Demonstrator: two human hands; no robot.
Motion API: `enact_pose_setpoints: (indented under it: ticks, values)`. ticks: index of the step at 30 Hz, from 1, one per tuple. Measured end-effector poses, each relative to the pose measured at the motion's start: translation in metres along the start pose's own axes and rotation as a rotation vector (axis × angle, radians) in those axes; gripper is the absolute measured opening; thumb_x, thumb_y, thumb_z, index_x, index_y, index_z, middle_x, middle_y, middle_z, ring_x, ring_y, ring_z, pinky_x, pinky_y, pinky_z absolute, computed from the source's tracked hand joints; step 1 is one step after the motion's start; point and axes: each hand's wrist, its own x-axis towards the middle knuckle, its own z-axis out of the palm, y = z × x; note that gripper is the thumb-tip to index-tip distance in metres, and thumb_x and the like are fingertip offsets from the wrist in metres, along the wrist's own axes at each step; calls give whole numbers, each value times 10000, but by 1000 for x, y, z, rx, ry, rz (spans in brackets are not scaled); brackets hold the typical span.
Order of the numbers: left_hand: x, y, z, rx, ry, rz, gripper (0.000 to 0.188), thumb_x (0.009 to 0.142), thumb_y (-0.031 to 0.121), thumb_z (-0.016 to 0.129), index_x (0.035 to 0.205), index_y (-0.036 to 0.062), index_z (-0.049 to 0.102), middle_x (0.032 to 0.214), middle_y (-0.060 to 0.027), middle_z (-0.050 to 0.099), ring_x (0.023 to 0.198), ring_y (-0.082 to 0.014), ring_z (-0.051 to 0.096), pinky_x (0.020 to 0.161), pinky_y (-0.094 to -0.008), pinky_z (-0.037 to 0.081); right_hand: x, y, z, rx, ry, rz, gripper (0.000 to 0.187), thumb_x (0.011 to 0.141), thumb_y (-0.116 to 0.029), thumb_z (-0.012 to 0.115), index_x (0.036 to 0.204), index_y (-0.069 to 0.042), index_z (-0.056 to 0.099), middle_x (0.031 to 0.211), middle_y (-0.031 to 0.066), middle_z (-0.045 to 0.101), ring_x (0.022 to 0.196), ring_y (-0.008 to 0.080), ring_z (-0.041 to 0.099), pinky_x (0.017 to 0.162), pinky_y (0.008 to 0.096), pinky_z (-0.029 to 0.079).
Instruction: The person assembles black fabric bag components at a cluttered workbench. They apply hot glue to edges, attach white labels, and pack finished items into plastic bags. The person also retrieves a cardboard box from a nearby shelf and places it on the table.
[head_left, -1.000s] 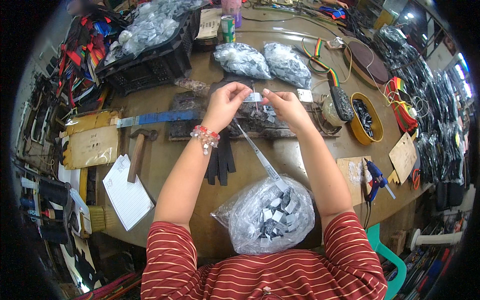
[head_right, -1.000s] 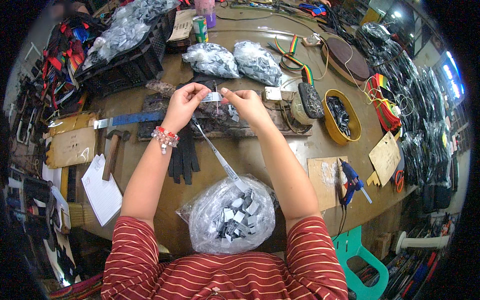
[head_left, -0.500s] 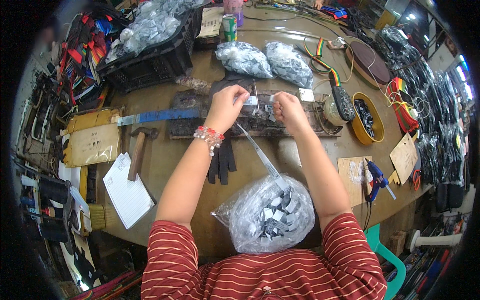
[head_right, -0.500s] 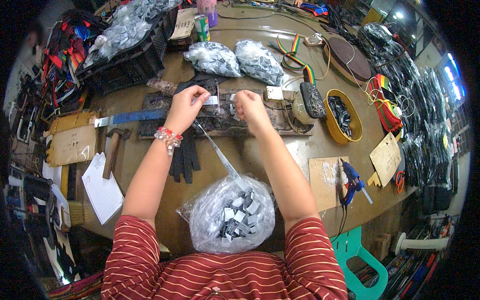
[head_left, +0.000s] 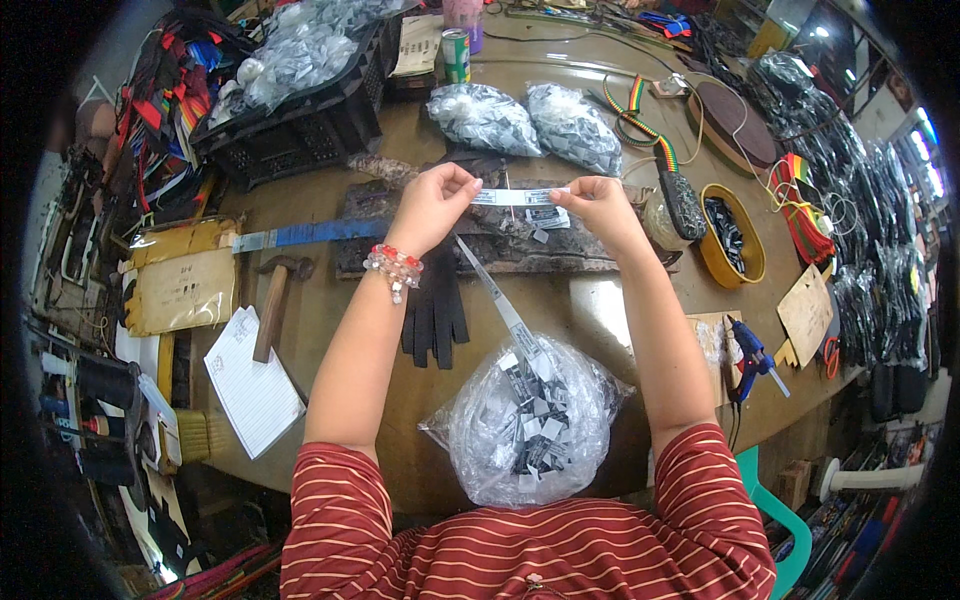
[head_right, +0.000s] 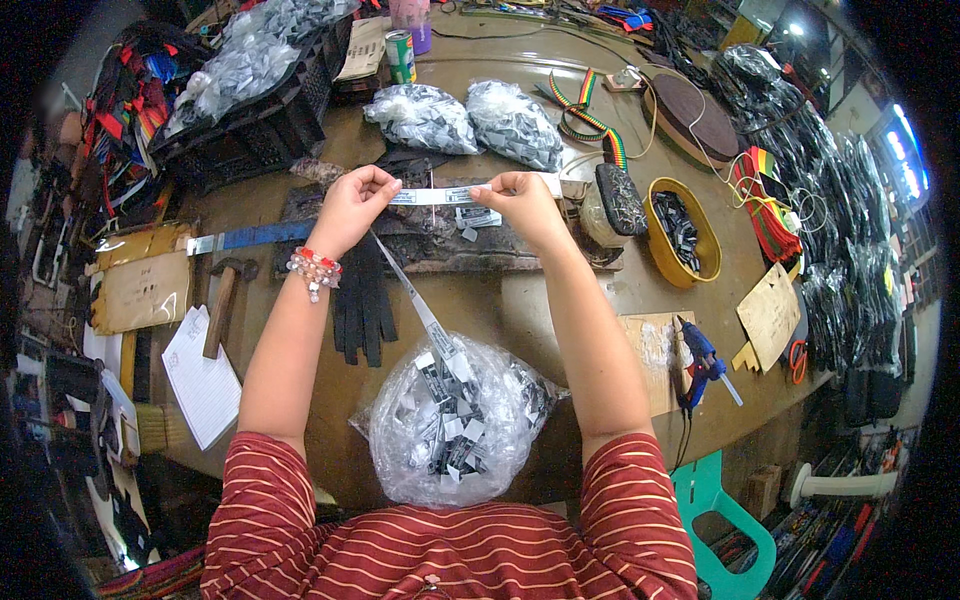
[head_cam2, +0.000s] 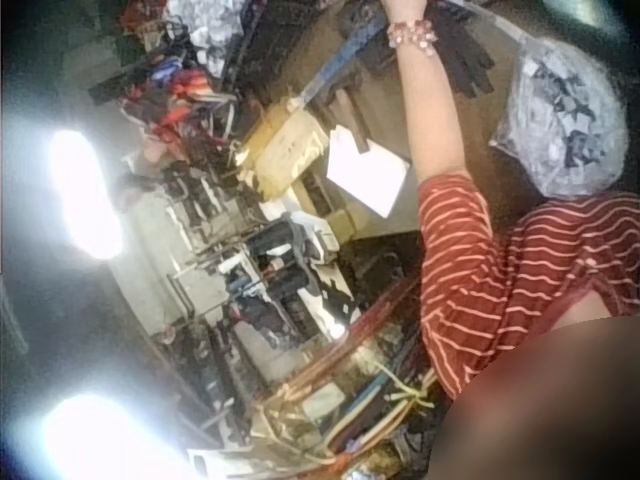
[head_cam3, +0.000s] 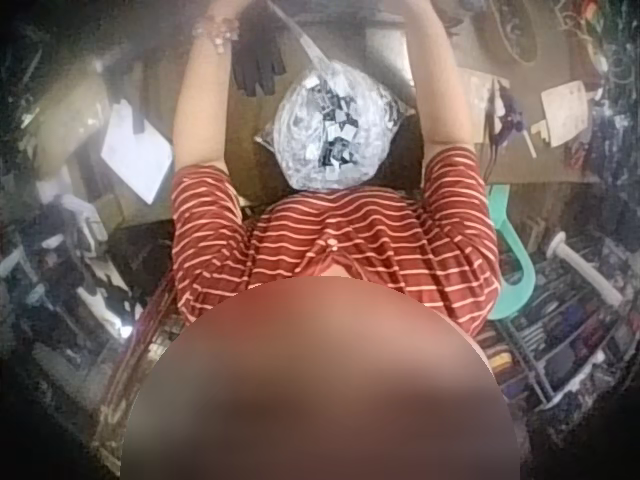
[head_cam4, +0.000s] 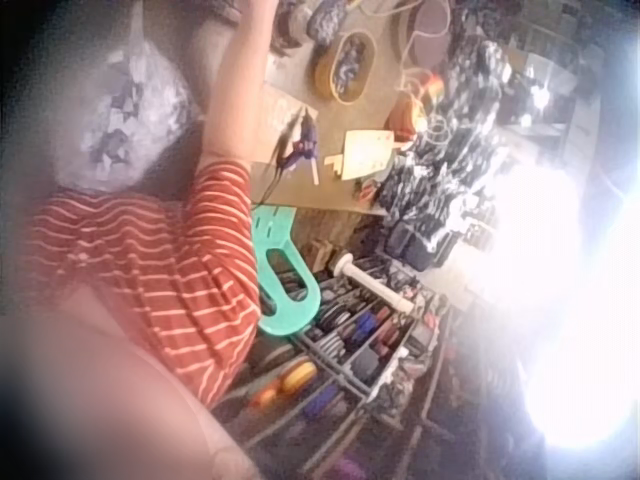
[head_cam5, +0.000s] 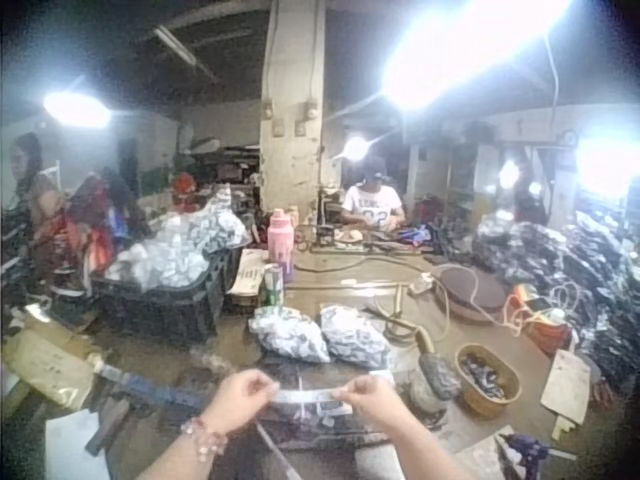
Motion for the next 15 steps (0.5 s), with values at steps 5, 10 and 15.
enact_pose_setpoints:
  ticks: [5,10,15]
  values:
    - [-4,-10,9,258,111,65,204,847,202,626,852,-2,614,765,-88,646,696,-136,604,654,-268,464,10,15,11,-127,46,-96,295,758,-287,732,713,-16,625,606,-9,528,569,84,449,521,265,369]
    - [-20,13,7,183,83,80,197,879,214,587,879,18,602,761,-48,628,695,-132,596,644,-271,469,9,30,20,-522,125,-76,291,730,-242,738,844,13,658,686,146,614,667,234,595,652,351,454]
    - [-112,69,28,-578,-431,-107,162,920,193,541,909,34,568,841,10,574,804,-84,543,715,-263,453,6,41,8,-658,44,-252,320,714,-157,715,1008,-44,664,905,213,641,877,347,618,798,400,478]
